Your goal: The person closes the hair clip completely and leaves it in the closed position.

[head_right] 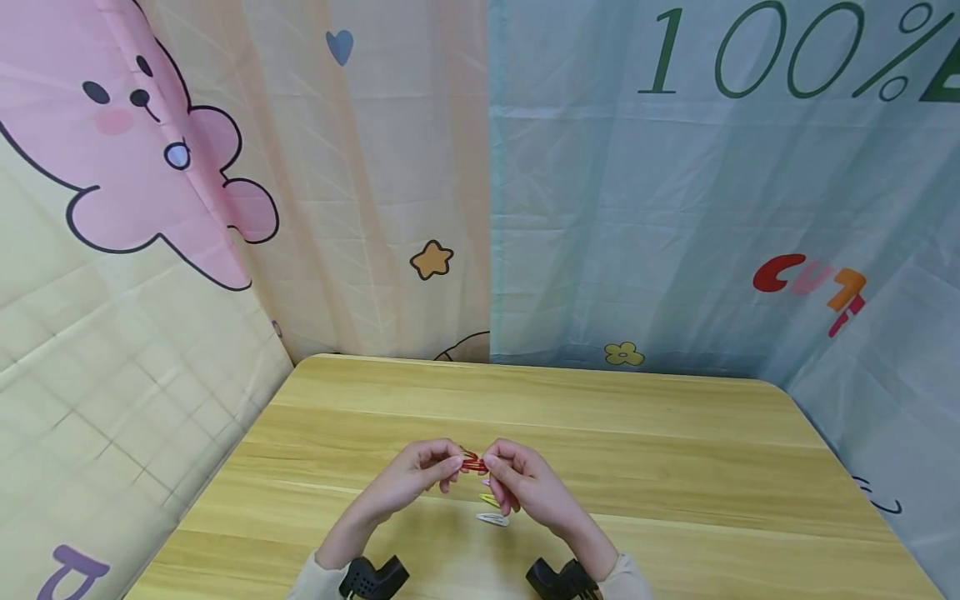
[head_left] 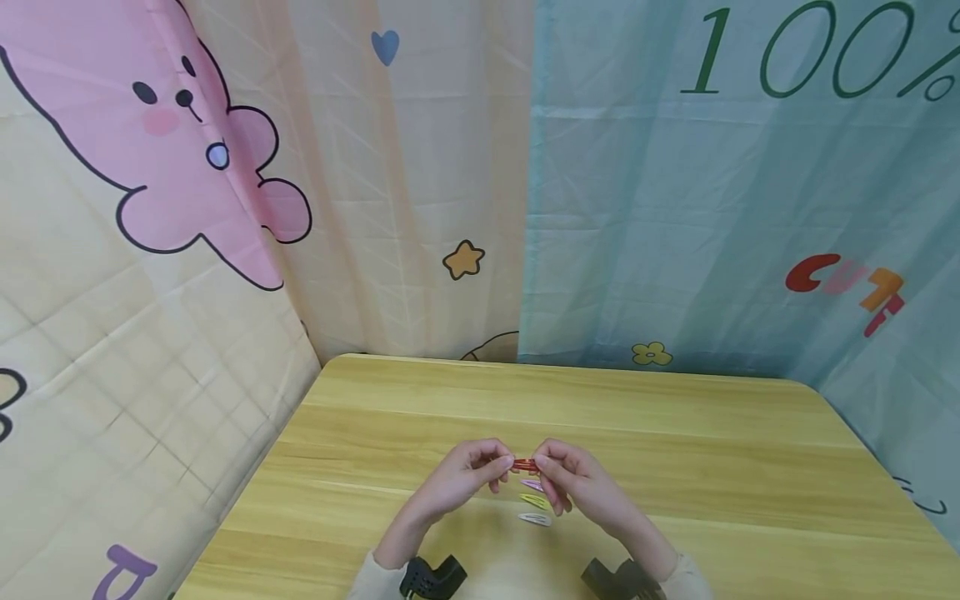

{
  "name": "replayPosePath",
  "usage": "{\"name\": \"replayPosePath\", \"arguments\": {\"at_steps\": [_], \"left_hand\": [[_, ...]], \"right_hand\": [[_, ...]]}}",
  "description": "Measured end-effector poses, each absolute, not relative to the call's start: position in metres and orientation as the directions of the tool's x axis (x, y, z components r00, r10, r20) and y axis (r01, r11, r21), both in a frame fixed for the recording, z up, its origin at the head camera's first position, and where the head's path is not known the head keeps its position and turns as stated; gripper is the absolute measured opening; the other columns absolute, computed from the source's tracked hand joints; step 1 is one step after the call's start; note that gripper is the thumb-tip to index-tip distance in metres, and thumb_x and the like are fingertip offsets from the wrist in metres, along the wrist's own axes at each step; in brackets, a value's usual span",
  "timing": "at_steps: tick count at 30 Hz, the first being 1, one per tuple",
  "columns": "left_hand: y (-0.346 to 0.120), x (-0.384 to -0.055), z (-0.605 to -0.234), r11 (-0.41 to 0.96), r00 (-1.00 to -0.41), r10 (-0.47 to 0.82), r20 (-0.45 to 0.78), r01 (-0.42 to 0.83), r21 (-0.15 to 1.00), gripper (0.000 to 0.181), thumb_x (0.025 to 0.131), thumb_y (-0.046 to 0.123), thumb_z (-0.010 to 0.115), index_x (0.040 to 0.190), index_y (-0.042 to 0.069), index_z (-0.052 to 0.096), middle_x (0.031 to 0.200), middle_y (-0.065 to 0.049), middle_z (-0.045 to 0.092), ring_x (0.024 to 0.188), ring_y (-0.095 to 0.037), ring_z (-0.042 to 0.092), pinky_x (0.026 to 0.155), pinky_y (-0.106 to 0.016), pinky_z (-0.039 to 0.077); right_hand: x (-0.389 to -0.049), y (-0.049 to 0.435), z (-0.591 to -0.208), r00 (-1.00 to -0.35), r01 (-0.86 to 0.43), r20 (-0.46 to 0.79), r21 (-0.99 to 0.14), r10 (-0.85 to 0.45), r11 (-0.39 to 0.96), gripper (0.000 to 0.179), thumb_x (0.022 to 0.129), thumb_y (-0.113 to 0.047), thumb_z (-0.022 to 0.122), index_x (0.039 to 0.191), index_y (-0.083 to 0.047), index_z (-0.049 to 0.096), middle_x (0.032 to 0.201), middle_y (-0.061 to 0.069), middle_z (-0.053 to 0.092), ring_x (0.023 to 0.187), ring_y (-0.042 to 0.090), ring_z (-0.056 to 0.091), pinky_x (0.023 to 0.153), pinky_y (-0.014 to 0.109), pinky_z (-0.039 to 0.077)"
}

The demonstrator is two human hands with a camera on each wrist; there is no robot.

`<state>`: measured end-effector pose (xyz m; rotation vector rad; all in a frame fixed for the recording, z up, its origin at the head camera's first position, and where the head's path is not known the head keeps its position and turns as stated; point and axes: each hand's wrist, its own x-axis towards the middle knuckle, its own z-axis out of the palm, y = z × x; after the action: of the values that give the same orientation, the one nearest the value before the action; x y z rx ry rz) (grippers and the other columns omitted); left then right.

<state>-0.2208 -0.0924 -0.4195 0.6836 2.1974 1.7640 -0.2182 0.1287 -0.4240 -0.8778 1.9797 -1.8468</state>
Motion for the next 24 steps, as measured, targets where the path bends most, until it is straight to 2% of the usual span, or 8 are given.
{"name": "replayPosePath", "arguments": {"at_steps": [4,9,16,24], "left_hand": [[-0.0951,-0.2218,-0.4187,0.166,-0.859,0.500,0.110,0.220,0.961,0.019,0.097,0.019,0.057,0.094,0.002,0.065,0.081,-0.007,0.058,0.069,-0.014,0.055,0.067,-0.027,0.047],[-0.0966,-0.2219,-0.4177,0.169,-0.860,0.496,0.119,0.230,0.958,0.019,0.096,0.018,0.058,0.094,0.001,0.066,0.083,-0.013,0.058,0.069,-0.014,0.055,0.066,-0.027,0.047],[-0.0979,-0.2210,-0.4155,0.162,-0.857,0.501,0.120,0.229,0.960,0.023,0.096,0.019,0.058,0.096,-0.004,0.065,0.081,-0.004,0.057,0.069,-0.014,0.055,0.066,-0.027,0.046],[-0.1000,-0.2227,-0.4173,0.171,-0.855,0.504,0.122,0.237,0.956,0.018,0.097,0.017,0.056,0.096,0.002,0.066,0.082,-0.003,0.058,0.070,-0.015,0.055,0.067,-0.027,0.047]], "right_hand": [[-0.2176,0.1290,-0.4235,-0.770,-0.226,0.184,-0.974,-0.610,-0.009,0.031,0.103,-0.017,0.043,0.100,0.013,0.049,0.062,0.006,0.050,0.049,0.009,0.049,0.043,0.022,0.037],[-0.2168,0.1294,-0.4221,-0.776,-0.198,0.158,-0.980,-0.610,-0.003,0.031,0.103,-0.018,0.043,0.100,0.012,0.049,0.064,0.002,0.050,0.050,0.009,0.049,0.046,0.020,0.037],[-0.2157,0.1286,-0.4203,-0.784,-0.189,0.145,-0.982,-0.603,0.009,0.031,0.103,-0.019,0.044,0.100,0.010,0.051,0.063,0.001,0.049,0.050,0.008,0.049,0.045,0.021,0.037],[-0.2158,0.1281,-0.4210,-0.802,-0.168,0.115,-0.985,-0.585,0.037,0.034,0.102,-0.021,0.046,0.100,0.012,0.050,0.064,0.002,0.049,0.051,0.009,0.049,0.046,0.019,0.038]]}}
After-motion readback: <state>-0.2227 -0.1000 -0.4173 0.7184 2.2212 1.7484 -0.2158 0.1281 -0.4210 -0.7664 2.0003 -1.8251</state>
